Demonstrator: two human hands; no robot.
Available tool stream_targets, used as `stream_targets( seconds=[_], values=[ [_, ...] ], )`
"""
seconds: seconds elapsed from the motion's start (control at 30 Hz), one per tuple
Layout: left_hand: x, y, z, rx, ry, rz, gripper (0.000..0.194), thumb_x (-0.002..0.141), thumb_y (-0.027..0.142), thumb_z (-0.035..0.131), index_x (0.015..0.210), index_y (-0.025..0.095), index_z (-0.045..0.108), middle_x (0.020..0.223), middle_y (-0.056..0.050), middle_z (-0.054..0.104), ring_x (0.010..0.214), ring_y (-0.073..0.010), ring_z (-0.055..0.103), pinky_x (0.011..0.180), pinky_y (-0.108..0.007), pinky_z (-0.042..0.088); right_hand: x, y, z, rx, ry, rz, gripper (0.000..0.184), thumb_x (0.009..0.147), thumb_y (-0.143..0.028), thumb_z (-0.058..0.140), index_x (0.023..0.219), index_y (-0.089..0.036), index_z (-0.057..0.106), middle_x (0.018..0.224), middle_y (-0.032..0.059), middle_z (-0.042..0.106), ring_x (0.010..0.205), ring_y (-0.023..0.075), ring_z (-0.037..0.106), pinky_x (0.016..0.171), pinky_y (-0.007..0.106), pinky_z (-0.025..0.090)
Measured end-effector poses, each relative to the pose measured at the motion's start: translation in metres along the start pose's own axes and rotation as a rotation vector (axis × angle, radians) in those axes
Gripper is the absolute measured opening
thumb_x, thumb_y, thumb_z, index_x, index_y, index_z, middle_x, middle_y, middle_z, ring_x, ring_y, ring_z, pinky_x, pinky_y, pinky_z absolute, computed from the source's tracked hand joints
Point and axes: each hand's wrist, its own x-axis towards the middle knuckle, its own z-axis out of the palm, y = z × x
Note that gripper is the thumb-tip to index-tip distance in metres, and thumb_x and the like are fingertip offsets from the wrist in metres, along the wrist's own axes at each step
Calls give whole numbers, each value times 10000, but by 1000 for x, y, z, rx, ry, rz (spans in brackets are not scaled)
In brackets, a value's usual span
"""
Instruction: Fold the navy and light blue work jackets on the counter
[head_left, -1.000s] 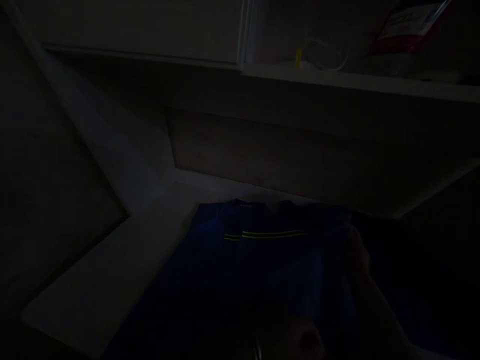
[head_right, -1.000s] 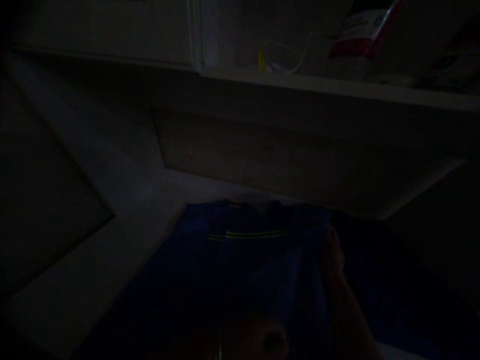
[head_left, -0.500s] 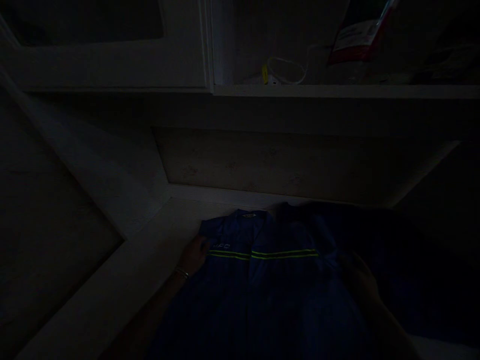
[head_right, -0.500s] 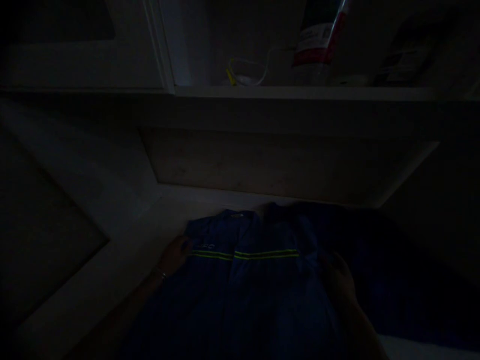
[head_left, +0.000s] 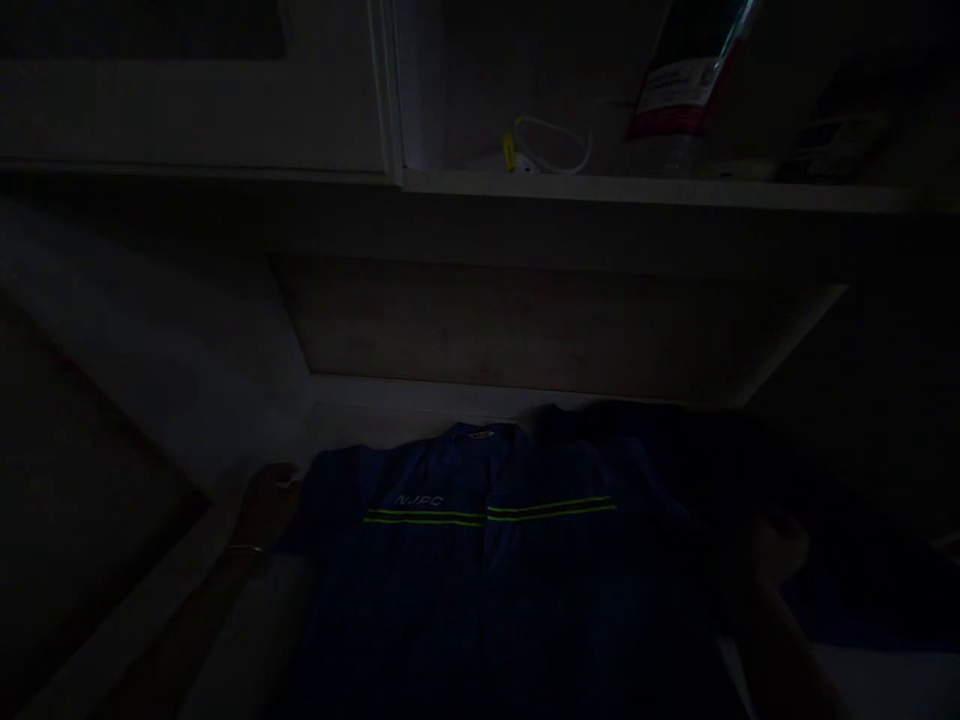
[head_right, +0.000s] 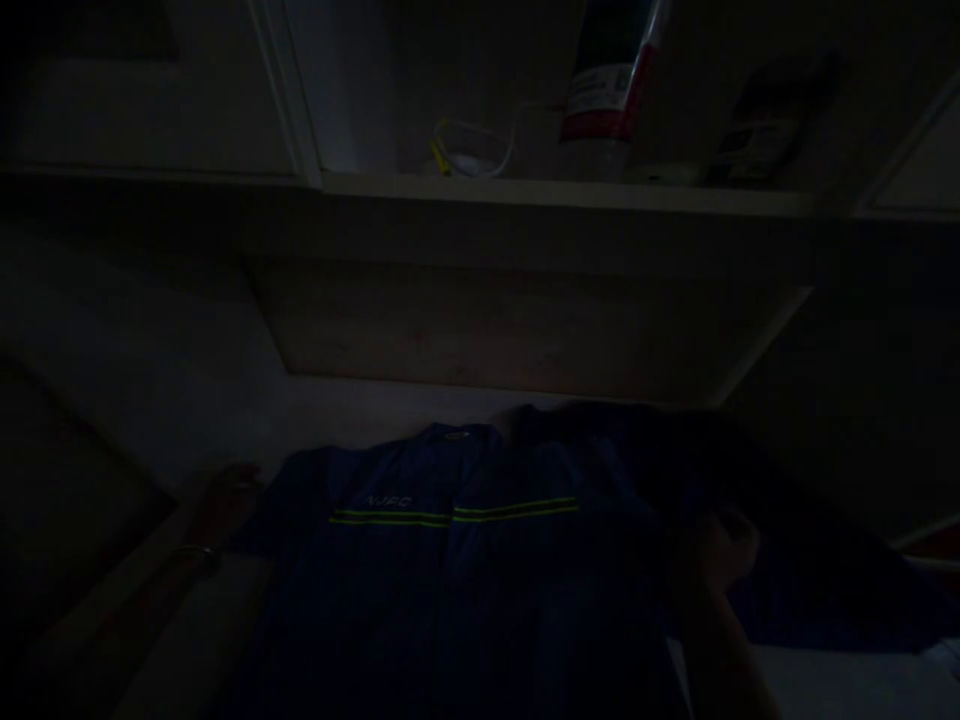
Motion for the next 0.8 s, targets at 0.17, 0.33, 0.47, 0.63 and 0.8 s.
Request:
stream_targets(
  seconds=[0.17, 0.33, 0.47, 0.63, 0.8],
  values=[
    [-8, 111, 54, -23, -159, 372, 382, 889, 340, 409, 1171, 147, 580, 1207, -123, 631, 1106, -208, 614, 1010, -339, 458, 11, -97, 17, 240, -250, -464, 456, 874, -408, 485, 1251, -169, 580, 1206, 130, 644, 1057, 244, 636, 872, 356, 527],
    [-9, 158, 118, 88, -294, 485, 424, 941, 323, 356, 1253, 120, 560, 1332, -151, 585, 1228, -222, 553, 1067, -357, 409, 1, -158, 65, -307, -590, -895, 403, 942, -327, 417, 1272, -182, 597, 1339, 124, 587, 1238, 222, 531, 1051, 341, 372],
    [0, 116, 132, 176, -348, 437, 448, 938, 342, 356, 1291, 161, 564, 1445, -163, 502, 1356, -298, 434, 1116, -547, 307, 2, -148, 84, -423, -652, -915, 340, 943, -355, 435, 1152, -213, 663, 1237, 118, 655, 1156, 254, 585, 1007, 410, 386],
    [11, 48, 108, 368, -389, 269, 546, 963, 408, 225, 1464, 252, 373, 1581, -74, 300, 1464, -293, 232, 1106, -734, 73, 35, -119, 73, -443, -582, -874, 409, 973, -322, 334, 1250, -210, 613, 1313, 130, 605, 1102, 243, 607, 895, 361, 443],
    [17, 31, 99, 404, -391, 247, 574, 957, 471, 221, 1466, 250, 367, 1584, -67, 298, 1464, -301, 225, 1096, -754, 55, 49, -106, 60, -570, -561, -740, 404, 958, -304, 346, 1201, -189, 648, 1233, 153, 639, 1076, 280, 606, 903, 442, 429]
  ],
)
